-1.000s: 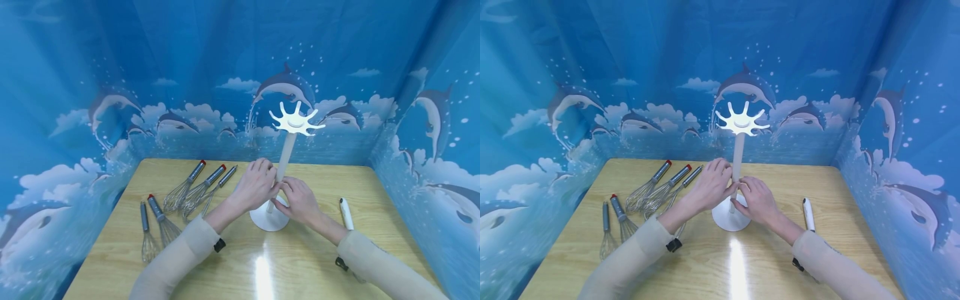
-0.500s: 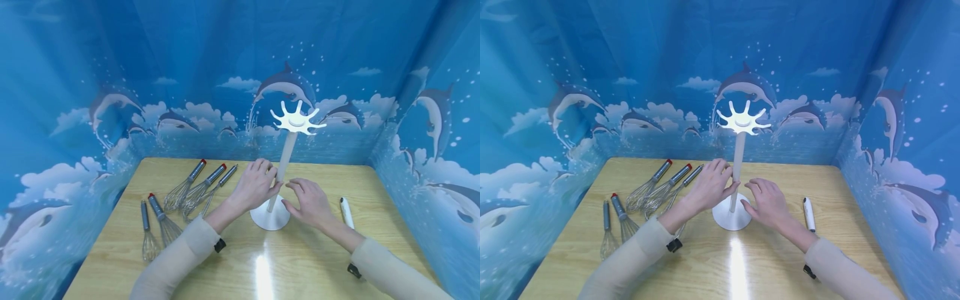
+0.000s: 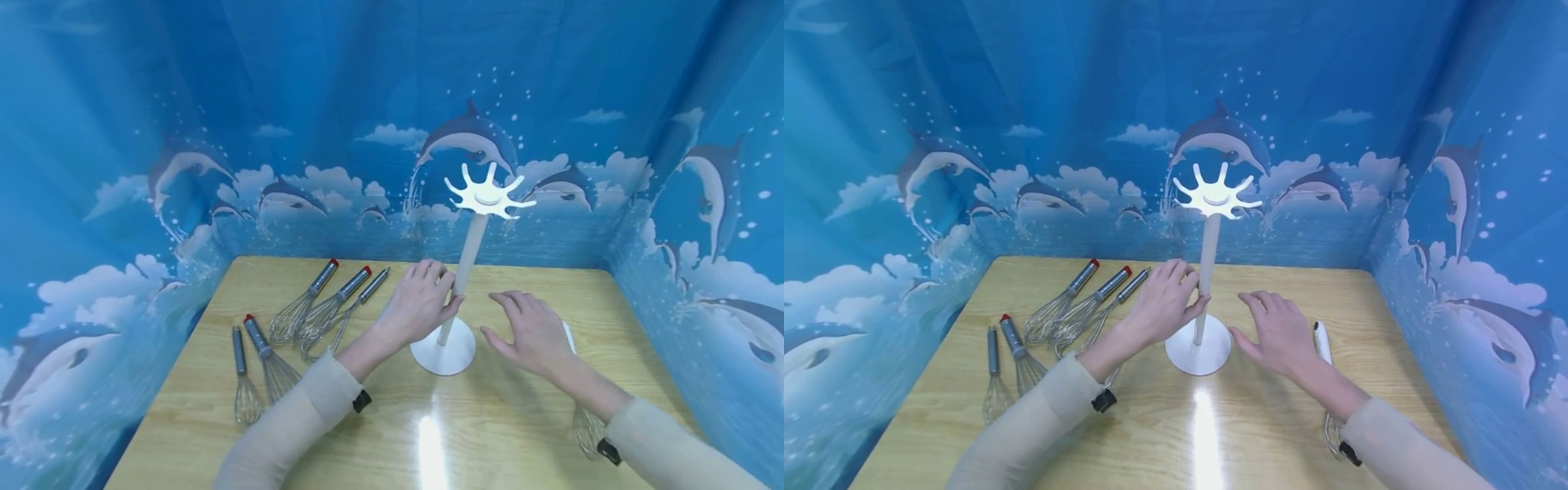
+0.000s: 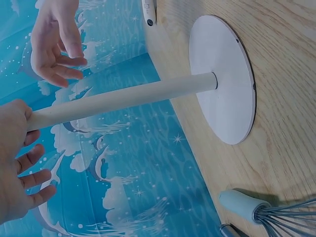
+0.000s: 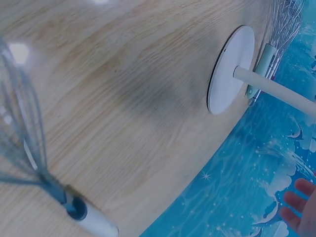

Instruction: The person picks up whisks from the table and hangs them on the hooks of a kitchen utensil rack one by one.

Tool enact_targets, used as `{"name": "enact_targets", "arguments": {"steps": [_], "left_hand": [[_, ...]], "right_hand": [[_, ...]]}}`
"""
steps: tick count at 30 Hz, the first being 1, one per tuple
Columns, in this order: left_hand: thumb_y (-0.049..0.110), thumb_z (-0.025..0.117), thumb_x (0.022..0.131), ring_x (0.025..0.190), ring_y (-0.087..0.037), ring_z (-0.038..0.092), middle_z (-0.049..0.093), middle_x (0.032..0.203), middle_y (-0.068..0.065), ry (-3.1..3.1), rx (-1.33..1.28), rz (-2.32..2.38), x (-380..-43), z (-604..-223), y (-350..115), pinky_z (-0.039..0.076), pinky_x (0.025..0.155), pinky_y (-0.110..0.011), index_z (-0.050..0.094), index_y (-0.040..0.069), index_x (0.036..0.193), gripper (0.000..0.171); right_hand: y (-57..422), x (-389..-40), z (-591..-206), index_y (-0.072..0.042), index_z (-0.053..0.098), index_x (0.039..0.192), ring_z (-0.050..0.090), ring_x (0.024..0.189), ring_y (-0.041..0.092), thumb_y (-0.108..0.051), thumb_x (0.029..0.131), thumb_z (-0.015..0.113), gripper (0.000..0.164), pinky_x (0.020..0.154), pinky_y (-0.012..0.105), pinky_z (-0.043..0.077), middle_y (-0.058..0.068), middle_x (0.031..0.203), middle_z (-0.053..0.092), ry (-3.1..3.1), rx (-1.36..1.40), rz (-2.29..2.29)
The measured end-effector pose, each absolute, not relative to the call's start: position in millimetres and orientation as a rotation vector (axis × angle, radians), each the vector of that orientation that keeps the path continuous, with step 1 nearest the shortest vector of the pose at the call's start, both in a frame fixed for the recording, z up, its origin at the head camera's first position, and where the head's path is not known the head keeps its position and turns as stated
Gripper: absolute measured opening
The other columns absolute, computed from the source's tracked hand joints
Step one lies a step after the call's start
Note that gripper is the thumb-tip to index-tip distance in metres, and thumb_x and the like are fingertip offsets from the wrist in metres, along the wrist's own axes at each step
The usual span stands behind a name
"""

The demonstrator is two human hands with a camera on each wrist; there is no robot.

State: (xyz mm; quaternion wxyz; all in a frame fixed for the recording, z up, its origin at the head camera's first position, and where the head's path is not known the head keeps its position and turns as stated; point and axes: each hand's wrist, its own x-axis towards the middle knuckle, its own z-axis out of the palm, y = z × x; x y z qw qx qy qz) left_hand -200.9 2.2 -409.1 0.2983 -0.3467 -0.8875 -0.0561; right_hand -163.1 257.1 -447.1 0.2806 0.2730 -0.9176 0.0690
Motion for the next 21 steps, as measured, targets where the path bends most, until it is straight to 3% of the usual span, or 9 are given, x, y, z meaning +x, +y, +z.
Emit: {"name": "enact_targets", "arguments": {"steps": [8,21], "left_hand": [[0.047,0.064,0.102,0.108,-0.022,0.066,0.070,0.110,-0.002,-2.345,-0.910,-0.126,-201,-408,3,0.056,0.093,-0.036,0.068,0.017,0.104,0.030],[0.047,0.063,0.103,0.107,-0.020,0.066,0.070,0.109,0.000,-2.347,-0.898,-0.101,-199,-409,3,0.056,0.092,-0.035,0.068,0.019,0.105,0.029]], "right_hand": [[276,-159,-444,0.000,0.064,0.132,0.071,0.096,0.041,-0.060,0.097,0.056,0.070,0.075,0.056,0.061,0.021,0.112,0.071,-2.457,0.698,0.190],[304,-153,-448,0.000,0.063,0.132,0.071,0.099,0.044,-0.043,0.081,0.081,0.069,0.077,0.059,0.059,0.023,0.113,0.072,-2.580,0.576,0.114]]}}
